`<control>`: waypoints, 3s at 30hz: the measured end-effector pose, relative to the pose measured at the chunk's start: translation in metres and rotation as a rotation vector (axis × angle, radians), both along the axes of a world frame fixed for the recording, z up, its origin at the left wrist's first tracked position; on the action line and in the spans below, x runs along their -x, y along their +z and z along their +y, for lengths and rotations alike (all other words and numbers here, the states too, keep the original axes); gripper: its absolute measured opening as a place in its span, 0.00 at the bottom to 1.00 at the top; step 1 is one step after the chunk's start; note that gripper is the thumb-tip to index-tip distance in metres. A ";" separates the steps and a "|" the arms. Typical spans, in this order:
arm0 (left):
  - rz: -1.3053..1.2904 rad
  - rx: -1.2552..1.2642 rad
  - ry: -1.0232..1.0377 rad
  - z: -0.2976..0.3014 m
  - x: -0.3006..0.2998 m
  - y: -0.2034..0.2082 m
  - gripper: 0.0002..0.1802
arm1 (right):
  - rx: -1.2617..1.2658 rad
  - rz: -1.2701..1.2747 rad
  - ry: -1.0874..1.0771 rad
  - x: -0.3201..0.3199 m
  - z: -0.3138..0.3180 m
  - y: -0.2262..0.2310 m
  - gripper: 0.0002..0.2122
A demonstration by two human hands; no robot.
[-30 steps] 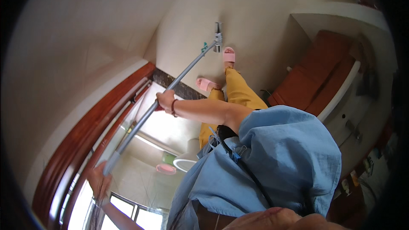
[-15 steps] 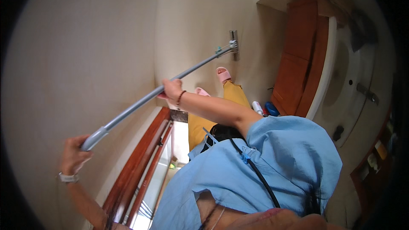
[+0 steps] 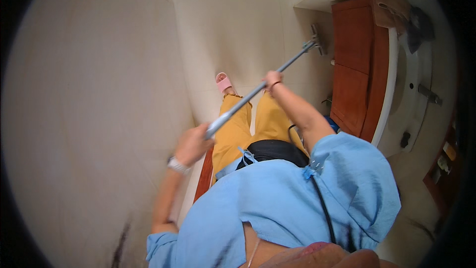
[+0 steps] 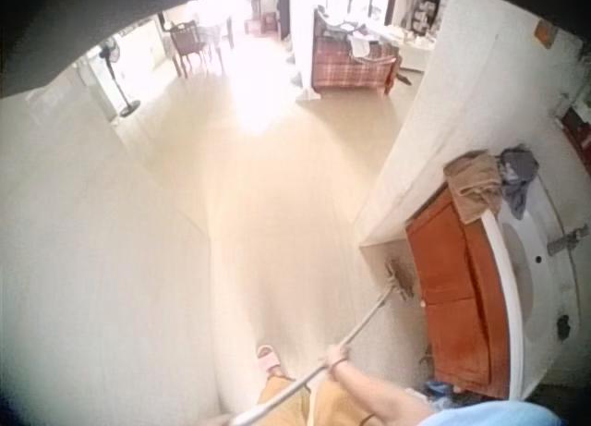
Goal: The person cleans a bathroom floor using a mop, moving the tool over the tiles around the toilet and shower area before rinsing the mop head in a sink.
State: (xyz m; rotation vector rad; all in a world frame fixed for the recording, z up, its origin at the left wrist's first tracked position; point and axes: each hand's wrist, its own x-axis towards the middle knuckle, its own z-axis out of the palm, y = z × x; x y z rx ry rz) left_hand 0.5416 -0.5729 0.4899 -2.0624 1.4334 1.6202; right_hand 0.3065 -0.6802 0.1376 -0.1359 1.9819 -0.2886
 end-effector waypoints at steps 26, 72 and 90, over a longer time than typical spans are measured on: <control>-0.113 0.012 -0.327 -0.264 0.084 -0.116 0.16 | 0.224 -0.016 -0.294 0.128 -0.217 -0.056 0.14; -0.549 0.218 -1.251 -0.326 -0.090 0.084 0.16 | 0.310 -0.433 -0.970 -0.179 -0.127 0.069 0.17; -0.116 0.393 -1.953 -0.256 0.199 0.068 0.17 | 0.520 -0.314 -1.753 0.013 0.063 0.105 0.12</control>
